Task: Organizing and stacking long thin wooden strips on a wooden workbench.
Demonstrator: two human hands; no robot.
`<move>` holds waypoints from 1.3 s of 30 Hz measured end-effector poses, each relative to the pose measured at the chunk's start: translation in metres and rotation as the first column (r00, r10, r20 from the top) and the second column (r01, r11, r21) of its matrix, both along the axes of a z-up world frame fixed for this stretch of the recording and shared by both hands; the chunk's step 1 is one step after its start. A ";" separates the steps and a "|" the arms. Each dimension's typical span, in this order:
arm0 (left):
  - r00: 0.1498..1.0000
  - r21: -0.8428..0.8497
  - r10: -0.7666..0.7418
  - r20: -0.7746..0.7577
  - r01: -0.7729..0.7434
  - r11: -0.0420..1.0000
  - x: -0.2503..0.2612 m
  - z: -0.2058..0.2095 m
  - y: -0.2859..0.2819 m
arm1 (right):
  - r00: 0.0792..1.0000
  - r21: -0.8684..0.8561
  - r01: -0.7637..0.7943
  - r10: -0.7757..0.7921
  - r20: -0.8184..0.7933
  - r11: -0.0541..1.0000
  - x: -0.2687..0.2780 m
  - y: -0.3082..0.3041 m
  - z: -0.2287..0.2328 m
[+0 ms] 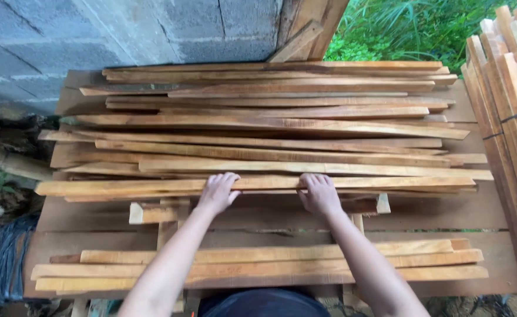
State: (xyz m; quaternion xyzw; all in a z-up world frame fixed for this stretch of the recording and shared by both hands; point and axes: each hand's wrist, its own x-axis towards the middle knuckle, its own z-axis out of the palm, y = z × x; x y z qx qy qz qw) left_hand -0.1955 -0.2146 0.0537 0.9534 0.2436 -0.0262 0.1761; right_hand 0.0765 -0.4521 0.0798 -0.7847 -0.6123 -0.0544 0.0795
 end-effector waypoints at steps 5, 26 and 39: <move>0.987 0.091 -0.017 0.162 0.002 0.996 -0.008 0.072 0.006 | 0.989 -0.005 -0.056 0.055 -0.139 0.998 -0.001 0.005 0.068; 0.970 -0.251 0.237 0.052 -0.217 0.943 -0.146 0.030 -0.189 | 0.941 -0.176 0.069 -0.123 -0.314 0.982 -0.133 -0.167 0.024; 0.983 -0.237 0.148 -0.105 -0.169 0.957 -0.160 0.026 -0.217 | 0.900 -0.364 0.063 -0.210 -0.381 0.929 -0.163 -0.187 0.036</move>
